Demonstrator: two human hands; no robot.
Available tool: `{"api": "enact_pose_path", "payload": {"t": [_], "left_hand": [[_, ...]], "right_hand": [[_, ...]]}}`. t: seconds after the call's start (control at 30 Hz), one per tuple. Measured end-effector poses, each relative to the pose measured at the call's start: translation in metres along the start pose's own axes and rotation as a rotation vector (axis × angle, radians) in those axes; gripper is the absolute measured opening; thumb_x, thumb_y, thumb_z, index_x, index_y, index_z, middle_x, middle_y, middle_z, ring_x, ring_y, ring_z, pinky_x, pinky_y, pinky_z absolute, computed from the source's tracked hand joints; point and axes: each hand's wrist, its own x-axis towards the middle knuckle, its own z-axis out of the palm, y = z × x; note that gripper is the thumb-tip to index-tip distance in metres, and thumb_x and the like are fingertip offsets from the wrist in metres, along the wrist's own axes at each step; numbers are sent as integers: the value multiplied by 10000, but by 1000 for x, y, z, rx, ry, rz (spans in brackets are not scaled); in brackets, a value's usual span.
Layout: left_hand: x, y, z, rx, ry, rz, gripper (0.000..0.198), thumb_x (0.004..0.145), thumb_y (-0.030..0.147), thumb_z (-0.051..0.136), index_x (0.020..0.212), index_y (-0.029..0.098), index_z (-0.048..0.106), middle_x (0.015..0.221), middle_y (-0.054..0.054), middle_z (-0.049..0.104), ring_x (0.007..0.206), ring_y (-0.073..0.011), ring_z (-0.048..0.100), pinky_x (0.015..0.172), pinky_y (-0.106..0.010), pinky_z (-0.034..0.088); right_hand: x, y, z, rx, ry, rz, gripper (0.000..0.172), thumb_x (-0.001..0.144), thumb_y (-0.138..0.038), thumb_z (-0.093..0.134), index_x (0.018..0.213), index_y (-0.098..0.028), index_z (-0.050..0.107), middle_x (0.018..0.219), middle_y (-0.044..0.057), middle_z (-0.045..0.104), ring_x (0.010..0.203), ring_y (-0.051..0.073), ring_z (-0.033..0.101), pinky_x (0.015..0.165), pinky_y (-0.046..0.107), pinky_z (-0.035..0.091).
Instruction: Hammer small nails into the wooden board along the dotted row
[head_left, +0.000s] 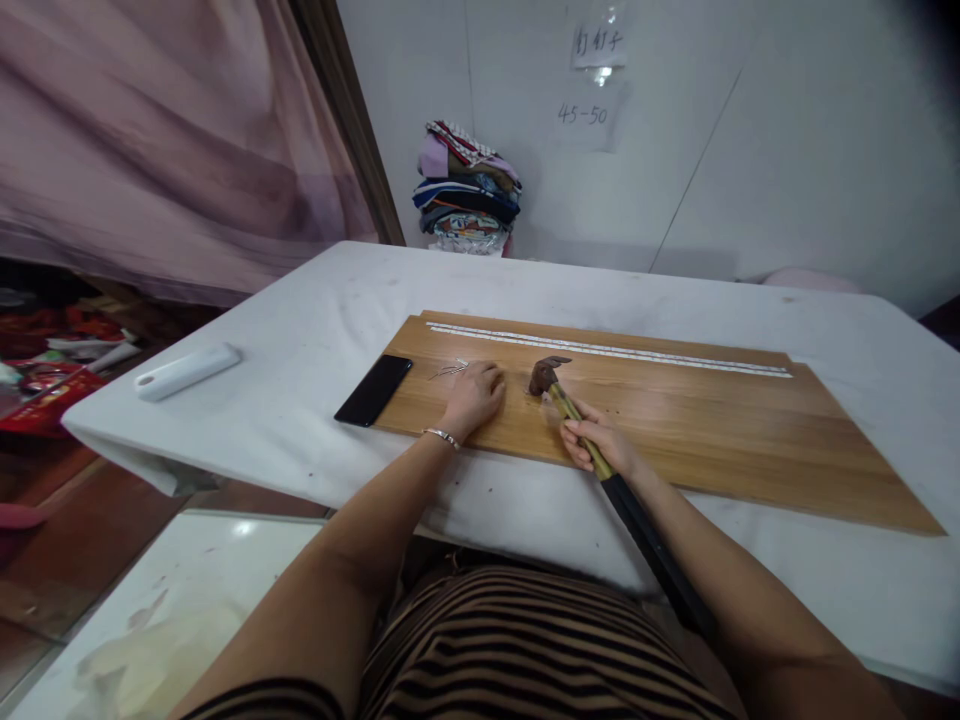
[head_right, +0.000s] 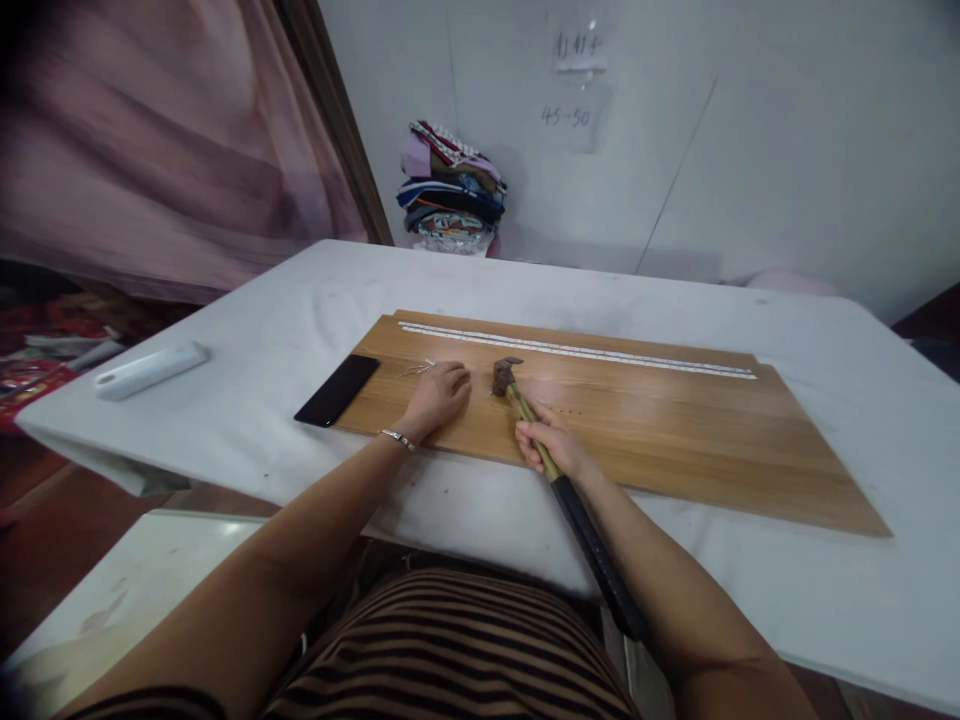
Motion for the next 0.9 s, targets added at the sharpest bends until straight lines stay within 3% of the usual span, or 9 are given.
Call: {"api": "enact_pose_path", "payload": {"t": [0.23, 0.9], "left_hand": [[0, -2, 1, -4, -14, -1, 256, 915, 252, 520, 1037, 181, 734, 1206, -106, 689, 1141, -251, 599, 1053, -409, 462], [-1, 0, -2, 6, -5, 26, 225, 906, 221, 530, 984, 171, 734, 1151, -105, 702, 1098, -243, 610, 1032, -390, 467]], "right_hand": [[-3, -6, 4, 6, 9, -24, 504, 780, -342, 710, 1239, -243, 527, 633, -96, 519, 364, 51, 382, 309, 170, 288], [1, -1, 1, -7, 2, 10, 677, 786, -341, 702, 1399, -234, 434, 630, -104, 510, 365, 50, 393, 311, 169, 284]]}}
